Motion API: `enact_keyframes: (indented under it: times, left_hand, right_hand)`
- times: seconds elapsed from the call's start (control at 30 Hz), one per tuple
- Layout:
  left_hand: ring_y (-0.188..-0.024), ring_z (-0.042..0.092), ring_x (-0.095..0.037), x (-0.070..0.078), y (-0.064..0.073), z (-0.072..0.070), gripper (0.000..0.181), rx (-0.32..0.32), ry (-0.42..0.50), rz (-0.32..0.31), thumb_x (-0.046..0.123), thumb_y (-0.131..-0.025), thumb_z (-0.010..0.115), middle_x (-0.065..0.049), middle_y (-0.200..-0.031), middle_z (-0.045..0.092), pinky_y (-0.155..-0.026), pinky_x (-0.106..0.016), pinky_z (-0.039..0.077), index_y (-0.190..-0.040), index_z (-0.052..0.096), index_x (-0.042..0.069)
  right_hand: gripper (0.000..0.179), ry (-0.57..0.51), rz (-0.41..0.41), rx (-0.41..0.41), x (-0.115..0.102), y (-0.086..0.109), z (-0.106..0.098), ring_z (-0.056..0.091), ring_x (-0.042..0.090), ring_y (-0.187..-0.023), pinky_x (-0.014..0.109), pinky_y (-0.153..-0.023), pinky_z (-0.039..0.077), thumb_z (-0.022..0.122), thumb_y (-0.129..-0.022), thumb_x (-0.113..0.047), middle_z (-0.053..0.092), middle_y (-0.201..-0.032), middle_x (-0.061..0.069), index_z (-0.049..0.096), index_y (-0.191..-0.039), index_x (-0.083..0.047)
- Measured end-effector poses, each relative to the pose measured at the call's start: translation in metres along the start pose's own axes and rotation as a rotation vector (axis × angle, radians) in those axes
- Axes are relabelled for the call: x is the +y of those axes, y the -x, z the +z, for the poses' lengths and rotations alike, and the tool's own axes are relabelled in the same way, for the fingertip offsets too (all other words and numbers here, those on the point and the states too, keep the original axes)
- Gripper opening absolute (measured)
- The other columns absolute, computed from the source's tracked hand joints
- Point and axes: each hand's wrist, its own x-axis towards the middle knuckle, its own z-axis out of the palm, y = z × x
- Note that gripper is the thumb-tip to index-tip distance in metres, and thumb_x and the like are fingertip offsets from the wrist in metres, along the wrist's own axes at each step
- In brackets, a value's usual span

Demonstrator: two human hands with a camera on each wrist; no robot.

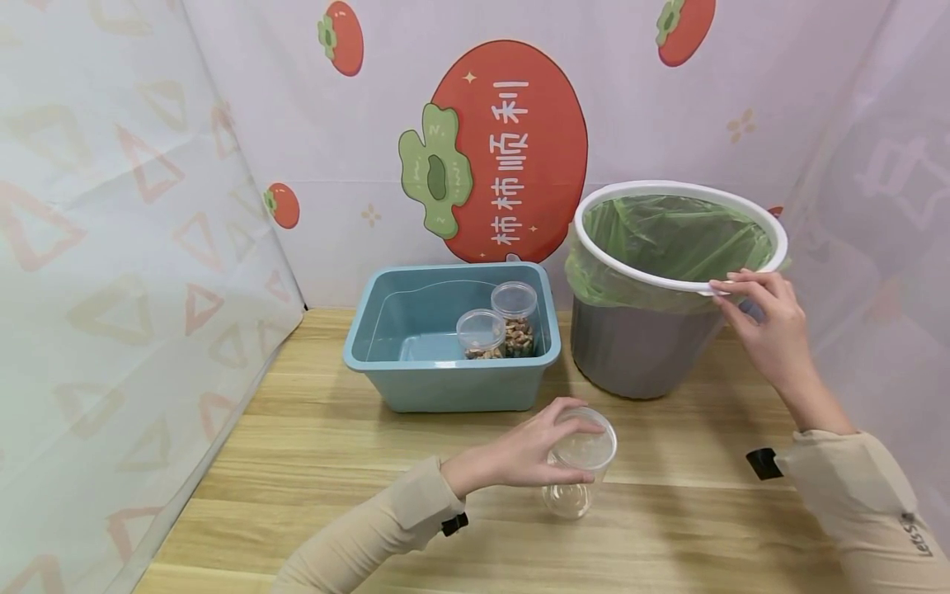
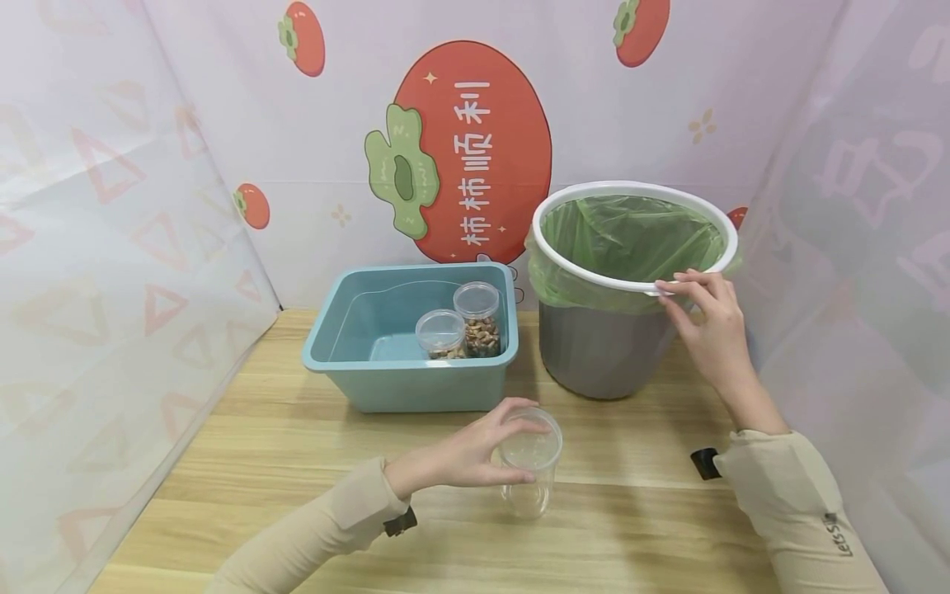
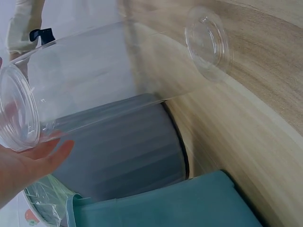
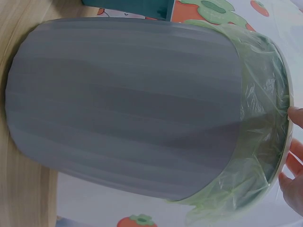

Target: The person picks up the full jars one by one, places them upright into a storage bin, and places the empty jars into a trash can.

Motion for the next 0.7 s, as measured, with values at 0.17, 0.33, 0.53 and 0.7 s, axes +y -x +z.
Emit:
enact_keyframes:
  times: [0.17,0.33,0.53,0.7]
  left_hand:
    - [-0.113,0.041,-0.014,-0.002,-0.001,0.001,0.052,0.065,0.003,0.045,0.037,-0.074,0.069,-0.006,-0.126,0.035,-0.089,-0.021,0.037,-0.120,0.050,0.021]
    - [-0.096,0.051,-0.012,-0.007,-0.003,0.000,0.051,0.214,-0.011,0.095,0.033,-0.067,0.075,-0.005,-0.113,0.044,-0.079,-0.015,0.042,-0.112,0.056,0.019]
    - [-0.095,0.048,-0.010,-0.008,-0.008,-0.017,0.050,0.328,0.097,0.086,0.027,-0.067,0.075,-0.002,-0.109,0.045,-0.075,-0.015,0.044,-0.112,0.056,0.020]
    - [-0.095,0.048,-0.011,-0.005,-0.014,-0.037,0.050,0.344,0.082,0.100,0.027,-0.067,0.075,-0.004,-0.109,0.045,-0.074,-0.015,0.044,-0.113,0.056,0.019]
  right_hand:
    - [0.027,0.010,0.008,-0.012,0.000,-0.001,-0.001,0.037,-0.008,-0.105,0.016,-0.085,0.026,0.068,-0.067,0.014,0.057,-0.099,0.019,0.066,-0.092,0.004]
    - [0.029,0.000,0.004,-0.013,-0.001,-0.001,0.000,0.039,-0.006,-0.106,0.016,-0.085,0.026,0.068,-0.066,0.014,0.057,-0.098,0.019,0.066,-0.092,0.003]
    - [0.028,-0.005,0.000,-0.005,0.000,-0.001,0.001,0.039,-0.005,-0.106,0.016,-0.085,0.026,0.068,-0.066,0.014,0.057,-0.098,0.020,0.066,-0.092,0.004]
    - [0.028,0.001,0.005,-0.008,0.000,-0.001,0.000,0.038,-0.006,-0.105,0.017,-0.086,0.026,0.068,-0.066,0.014,0.057,-0.098,0.020,0.066,-0.092,0.004]
